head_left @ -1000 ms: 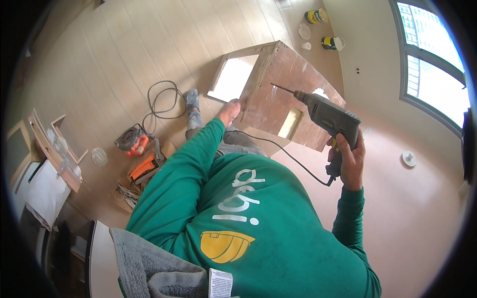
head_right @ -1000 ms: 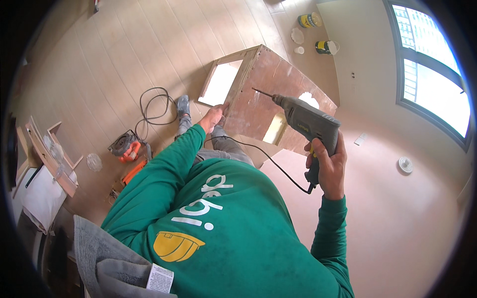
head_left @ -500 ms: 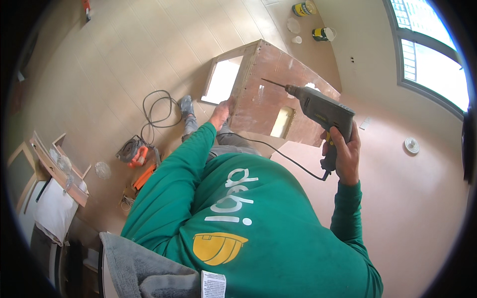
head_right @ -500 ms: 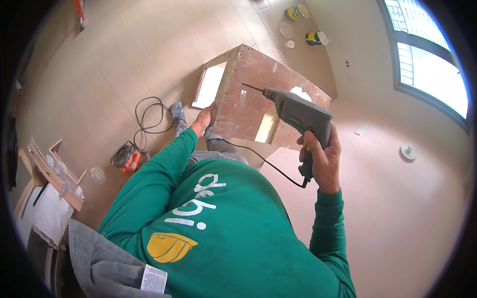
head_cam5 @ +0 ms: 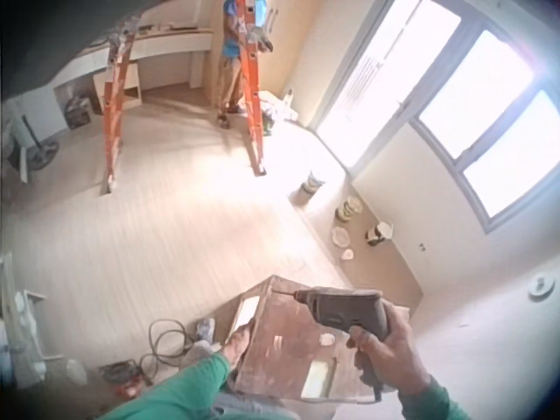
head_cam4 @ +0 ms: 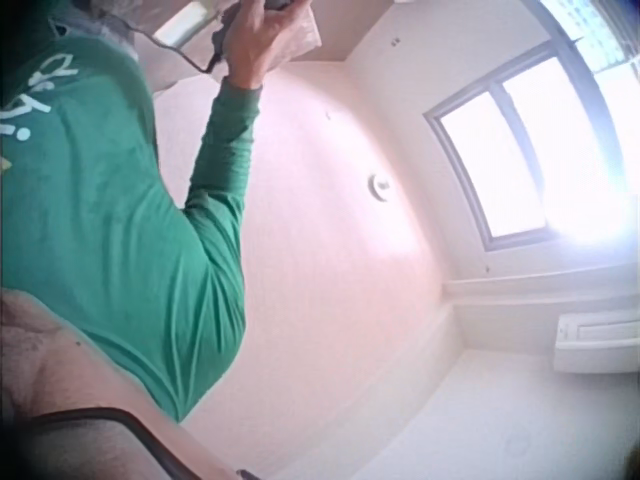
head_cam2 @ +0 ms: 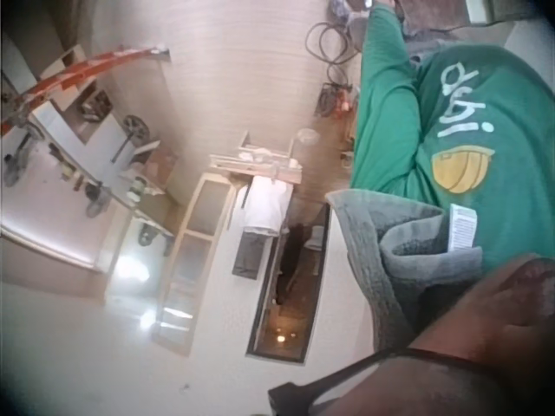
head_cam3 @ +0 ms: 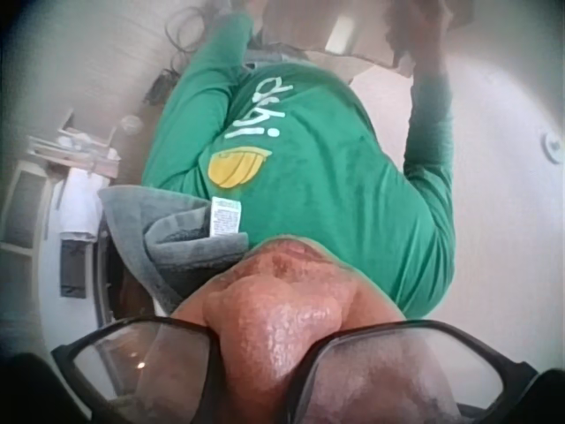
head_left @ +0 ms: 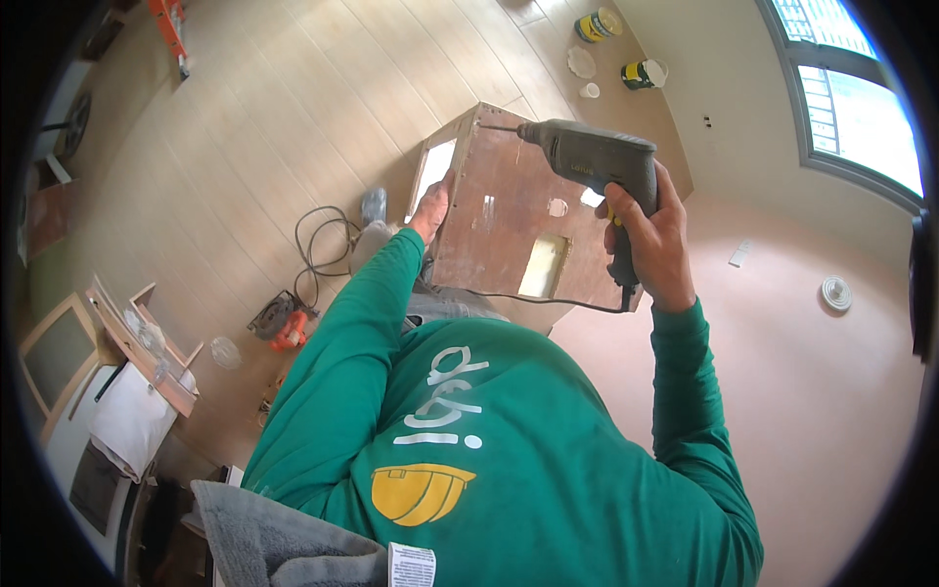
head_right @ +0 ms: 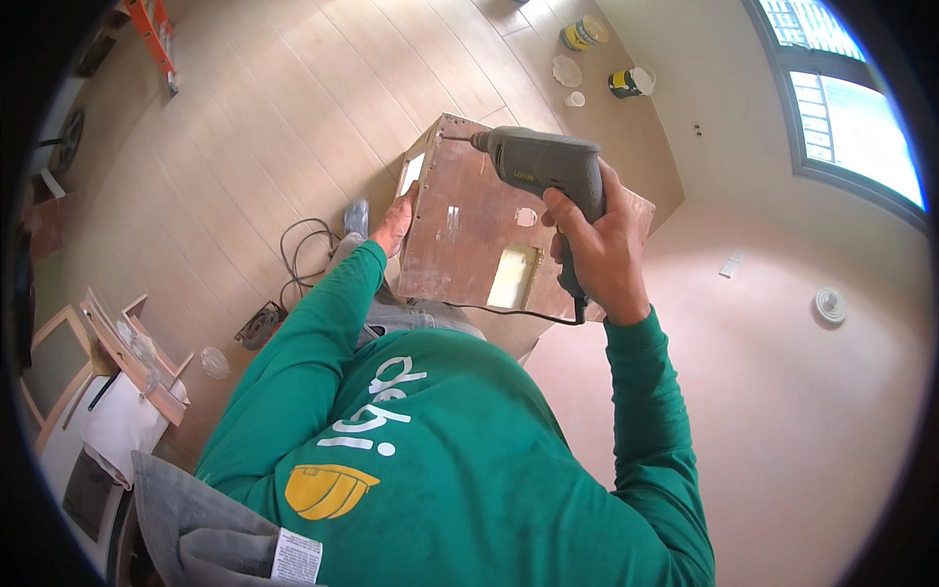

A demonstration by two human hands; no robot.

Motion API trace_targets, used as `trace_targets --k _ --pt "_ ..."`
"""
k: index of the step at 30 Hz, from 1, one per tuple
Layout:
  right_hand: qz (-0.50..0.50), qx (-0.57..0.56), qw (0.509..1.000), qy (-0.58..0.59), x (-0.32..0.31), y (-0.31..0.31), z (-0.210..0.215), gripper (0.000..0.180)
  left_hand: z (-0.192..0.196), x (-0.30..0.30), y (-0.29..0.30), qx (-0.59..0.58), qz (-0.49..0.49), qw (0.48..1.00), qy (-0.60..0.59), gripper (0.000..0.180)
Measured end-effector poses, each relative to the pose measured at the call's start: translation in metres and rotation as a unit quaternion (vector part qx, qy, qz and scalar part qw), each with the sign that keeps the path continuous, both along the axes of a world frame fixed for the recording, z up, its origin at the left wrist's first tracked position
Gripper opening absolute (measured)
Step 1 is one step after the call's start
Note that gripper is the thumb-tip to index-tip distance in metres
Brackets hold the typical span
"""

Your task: The person uses a power drill to drive screws into a wooden cabinet panel, securing it to a white frame. They then lift and reposition the assembled unit, place a white panel on top, and attach a long wooden trim piece to the edge.

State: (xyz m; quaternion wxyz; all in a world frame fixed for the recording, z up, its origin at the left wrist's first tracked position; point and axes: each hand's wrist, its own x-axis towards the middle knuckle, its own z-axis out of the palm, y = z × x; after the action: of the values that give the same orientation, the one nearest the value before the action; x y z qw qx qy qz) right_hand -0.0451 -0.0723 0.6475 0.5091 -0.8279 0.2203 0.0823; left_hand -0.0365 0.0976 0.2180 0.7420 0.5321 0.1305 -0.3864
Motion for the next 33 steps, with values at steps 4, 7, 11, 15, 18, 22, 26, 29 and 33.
trace_targets --k 4,7,11,15,18,22,26,29,33 --pt "-0.023 0.006 1.0 0.016 0.012 0.006 0.0 0.056 -0.028 0.029 -0.009 -0.019 -0.006 1.0 -0.02 0.103" --pt "-0.058 -0.004 0.998 0.027 0.015 0.017 0.001 0.057 -0.021 0.034 -0.015 -0.085 -0.054 0.995 0.023 0.104" --pt "-0.089 0.01 0.995 0.043 0.024 0.03 0.004 0.056 -0.034 0.039 -0.015 -0.07 -0.083 0.992 0.057 0.121" --pt "-0.111 0.011 0.993 0.048 0.028 0.038 0.007 0.057 -0.027 0.044 -0.009 -0.056 -0.102 0.991 0.062 0.126" --pt "-0.119 0.009 0.991 0.057 0.032 0.044 0.01 0.057 -0.035 0.049 -0.005 -0.062 -0.122 0.989 0.062 0.129" --pt "-0.119 -0.008 0.989 0.087 0.041 0.046 0.013 0.057 -0.026 0.048 -0.005 -0.046 -0.118 0.99 0.063 0.132" --pt "-0.08 -0.076 0.986 0.127 0.048 0.053 0.017 0.058 -0.02 0.046 -0.004 -0.011 -0.129 0.988 0.079 0.13" --pt "-0.091 -0.071 0.984 0.136 0.055 0.054 0.018 0.054 -0.024 0.046 -0.004 -0.001 -0.136 0.988 0.078 0.129" --pt "-0.144 -0.03 0.98 0.137 0.058 0.049 0.017 0.051 -0.028 0.048 -0.003 -0.011 -0.141 0.986 0.085 0.128"
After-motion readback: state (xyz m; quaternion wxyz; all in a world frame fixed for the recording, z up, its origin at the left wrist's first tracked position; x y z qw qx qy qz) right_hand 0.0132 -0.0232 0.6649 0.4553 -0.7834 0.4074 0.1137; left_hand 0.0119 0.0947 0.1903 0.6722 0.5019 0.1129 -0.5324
